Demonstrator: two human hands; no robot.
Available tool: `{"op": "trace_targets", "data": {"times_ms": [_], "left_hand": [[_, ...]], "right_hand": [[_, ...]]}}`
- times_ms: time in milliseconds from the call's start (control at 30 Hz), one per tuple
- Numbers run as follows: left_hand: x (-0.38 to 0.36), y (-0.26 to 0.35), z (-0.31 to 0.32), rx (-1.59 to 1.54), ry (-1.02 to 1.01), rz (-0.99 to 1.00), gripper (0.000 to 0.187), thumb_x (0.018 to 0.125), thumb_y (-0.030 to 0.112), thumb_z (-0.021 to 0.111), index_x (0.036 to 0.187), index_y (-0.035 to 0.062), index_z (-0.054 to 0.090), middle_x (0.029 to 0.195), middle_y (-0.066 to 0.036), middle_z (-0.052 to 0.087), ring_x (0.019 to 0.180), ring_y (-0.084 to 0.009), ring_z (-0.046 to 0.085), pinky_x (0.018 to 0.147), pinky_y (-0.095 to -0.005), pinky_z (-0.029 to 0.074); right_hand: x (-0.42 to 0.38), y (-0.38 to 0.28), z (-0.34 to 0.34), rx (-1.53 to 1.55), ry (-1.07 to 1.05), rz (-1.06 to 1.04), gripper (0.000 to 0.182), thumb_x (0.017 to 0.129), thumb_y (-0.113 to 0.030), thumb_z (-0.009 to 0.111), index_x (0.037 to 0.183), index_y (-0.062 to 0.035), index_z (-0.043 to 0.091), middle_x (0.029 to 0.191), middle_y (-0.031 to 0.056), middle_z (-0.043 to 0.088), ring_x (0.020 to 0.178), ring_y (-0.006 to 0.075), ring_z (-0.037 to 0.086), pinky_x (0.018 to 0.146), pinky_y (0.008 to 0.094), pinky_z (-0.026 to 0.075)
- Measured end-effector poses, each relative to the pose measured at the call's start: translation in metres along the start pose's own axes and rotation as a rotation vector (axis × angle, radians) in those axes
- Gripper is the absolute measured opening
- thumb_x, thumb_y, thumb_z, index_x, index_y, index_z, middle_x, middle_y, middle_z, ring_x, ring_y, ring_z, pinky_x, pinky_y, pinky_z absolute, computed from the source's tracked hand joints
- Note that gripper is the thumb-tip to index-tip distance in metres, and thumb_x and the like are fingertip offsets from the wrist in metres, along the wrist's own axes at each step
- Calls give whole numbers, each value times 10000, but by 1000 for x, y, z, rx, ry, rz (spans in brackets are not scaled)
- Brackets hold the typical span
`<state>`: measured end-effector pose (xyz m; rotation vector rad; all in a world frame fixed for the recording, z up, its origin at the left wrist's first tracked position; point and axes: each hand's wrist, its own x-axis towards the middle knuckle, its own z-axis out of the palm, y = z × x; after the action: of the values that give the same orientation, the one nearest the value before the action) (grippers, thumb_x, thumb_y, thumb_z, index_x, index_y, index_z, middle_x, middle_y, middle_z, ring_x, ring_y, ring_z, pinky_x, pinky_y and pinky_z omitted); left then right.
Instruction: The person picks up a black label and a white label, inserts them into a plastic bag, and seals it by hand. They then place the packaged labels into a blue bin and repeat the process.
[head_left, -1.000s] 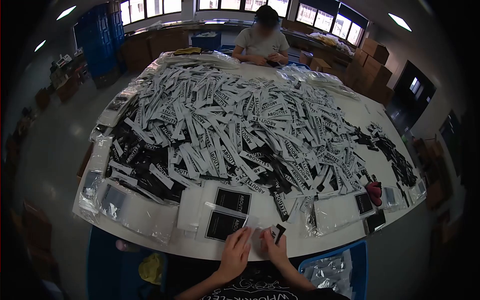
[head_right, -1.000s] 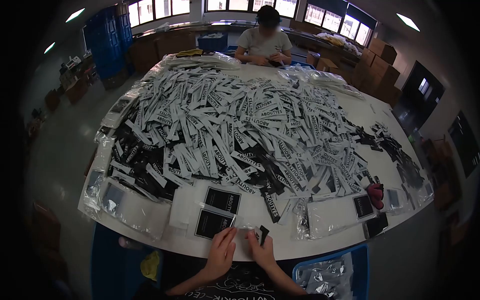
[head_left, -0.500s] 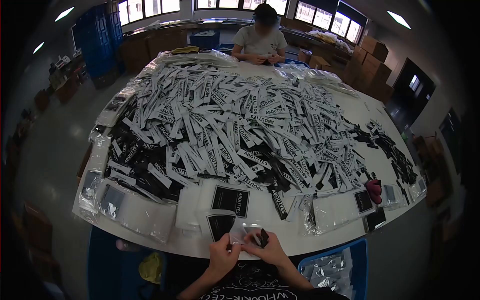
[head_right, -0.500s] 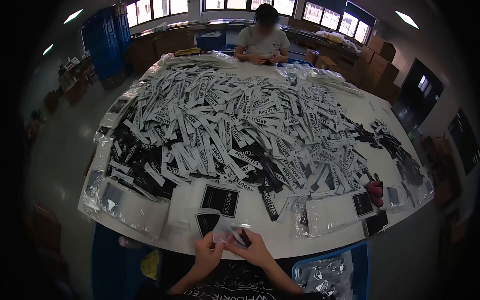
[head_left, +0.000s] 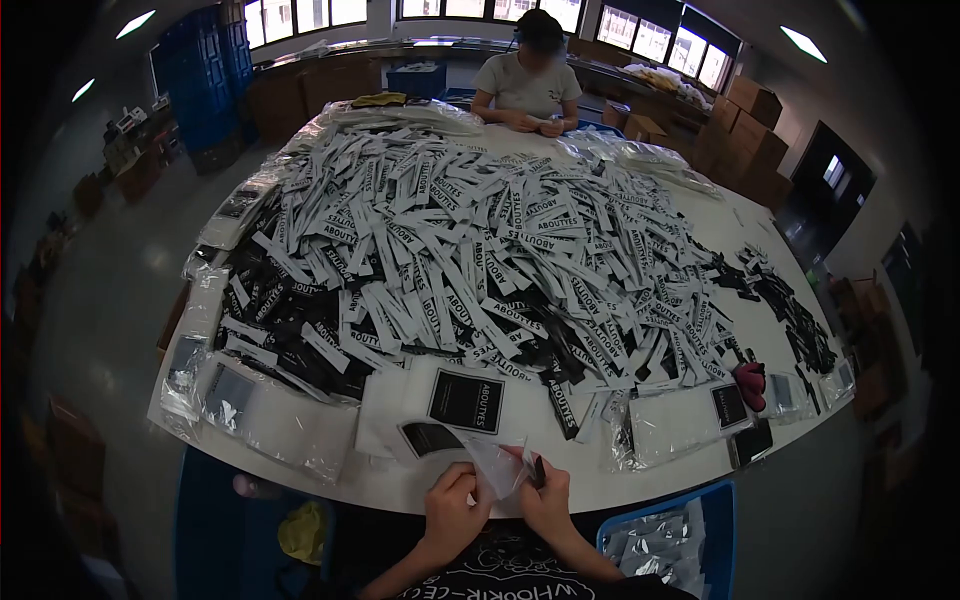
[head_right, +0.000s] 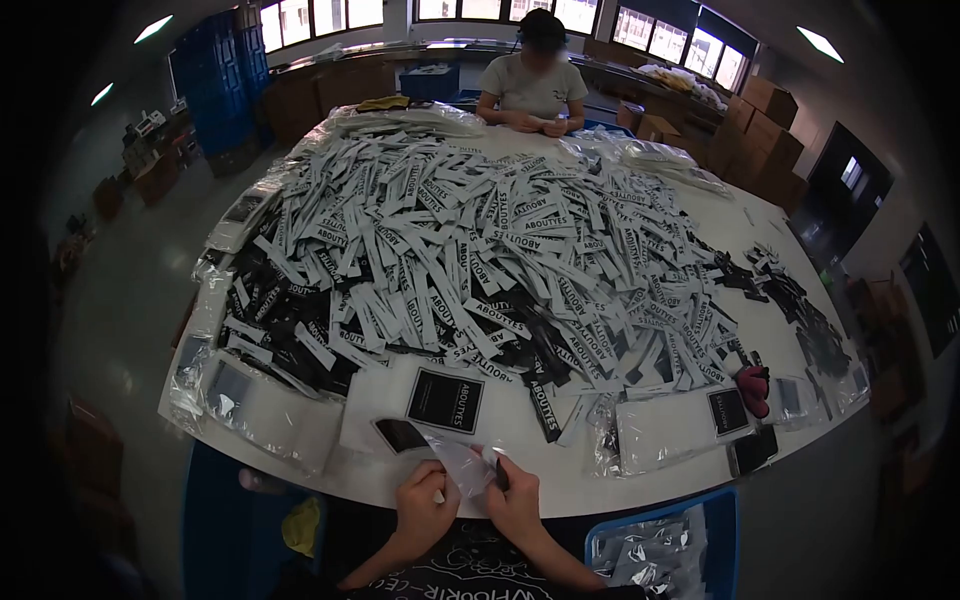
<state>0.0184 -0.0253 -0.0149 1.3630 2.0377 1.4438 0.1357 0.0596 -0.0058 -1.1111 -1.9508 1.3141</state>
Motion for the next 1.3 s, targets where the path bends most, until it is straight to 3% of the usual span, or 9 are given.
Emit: {"op": "trace_targets", "data": {"times_ms": [100, 133, 233, 567, 633, 700, 833, 967, 1300], "left_hand": [[22, 32, -10, -20, 564, 177, 115, 637, 49, 669, 729, 40, 602, 837, -56, 587, 726, -205, 599, 793, -341, 452], [15, 35, -17, -18, 563, 175, 115, 637, 49, 669, 729, 40, 602, 837, -56, 587, 726, -205, 599, 793, -341, 452], [-2, 21, -38, 116, 137, 969, 232, 615, 157, 722, 827, 120, 634, 995, -39, 586, 910, -169, 575, 882, -340, 401], [20, 12, -15, 196, -199, 539, 477, 568, 276, 794, 952, 145, 545, 1245, -134, 420, 1086, -312, 424, 896, -438, 333], [22, 9, -19, 153, -170, 441, 494, 590, 282, 777, 992, 131, 531, 1249, -134, 415, 1065, -316, 431, 884, -433, 343], [19, 5, -22, 114, -143, 334, 513, 613, 288, 760, 1031, 117, 517, 1253, -133, 410, 1043, -320, 438, 872, -429, 352], [17, -4, -21, 102, -210, 242, 474, 618, 283, 761, 952, 76, 497, 1213, -135, 427, 1035, -327, 440, 863, -417, 364], [17, 4, -6, 140, -366, 356, 469, 618, 295, 762, 917, 77, 475, 1176, -130, 423, 1036, -322, 440, 849, -414, 358], [13, 17, -7, 132, -197, 473, 599, 571, 247, 810, 1009, 75, 441, 1235, -185, 353, 1062, -364, 411, 853, -440, 359]], "right_hand": [[1, -7, -6, 321, -111, -89, 364, 735, 52, 497, 1096, 26, 541, 871, 99, 594, 768, 90, 531, 694, 222, 437], [-3, -5, -7, 397, -170, -60, 334, 752, 37, 520, 1086, 18, 525, 895, 70, 581, 791, 87, 526, 721, 218, 432], [-13, -4, -8, 514, -325, -71, 299, 779, 6, 562, 1069, 1, 490, 933, 38, 559, 827, 82, 519, 745, 216, 429], [-13, 19, -22, 1033, -197, 158, 267, 804, -81, 597, 1023, -64, 446, 784, 13, 509, 670, 83, 494, 579, 196, 400], [-3, 33, -28, 921, -101, 25, 216, 818, -61, 569, 1024, -44, 509, 863, 37, 563, 763, 121, 537, 700, 243, 437], [9, 21, -45, 192, -40, -356, 196, 839, -58, 548, 1029, -13, 574, 1011, 63, 596, 881, 151, 557, 824, 274, 421], [5, 10, -71, 240, -69, 75, 225, 869, -55, 503, 1054, 51, 574, 1112, 120, 582, 980, 209, 579, 873, 290, 420], [5, -4, -54, 989, 130, -177, 280, 916, -177, 467, 1063, 55, 518, 1073, 229, 568, 994, 330, 568, 882, 426, 451], [-4, 4, -14, 415, -89, 203, 182, 817, -112, 618, 941, 22, 632, 836, 62, 650, 727, 106, 594, 667, 239, 481]]}}
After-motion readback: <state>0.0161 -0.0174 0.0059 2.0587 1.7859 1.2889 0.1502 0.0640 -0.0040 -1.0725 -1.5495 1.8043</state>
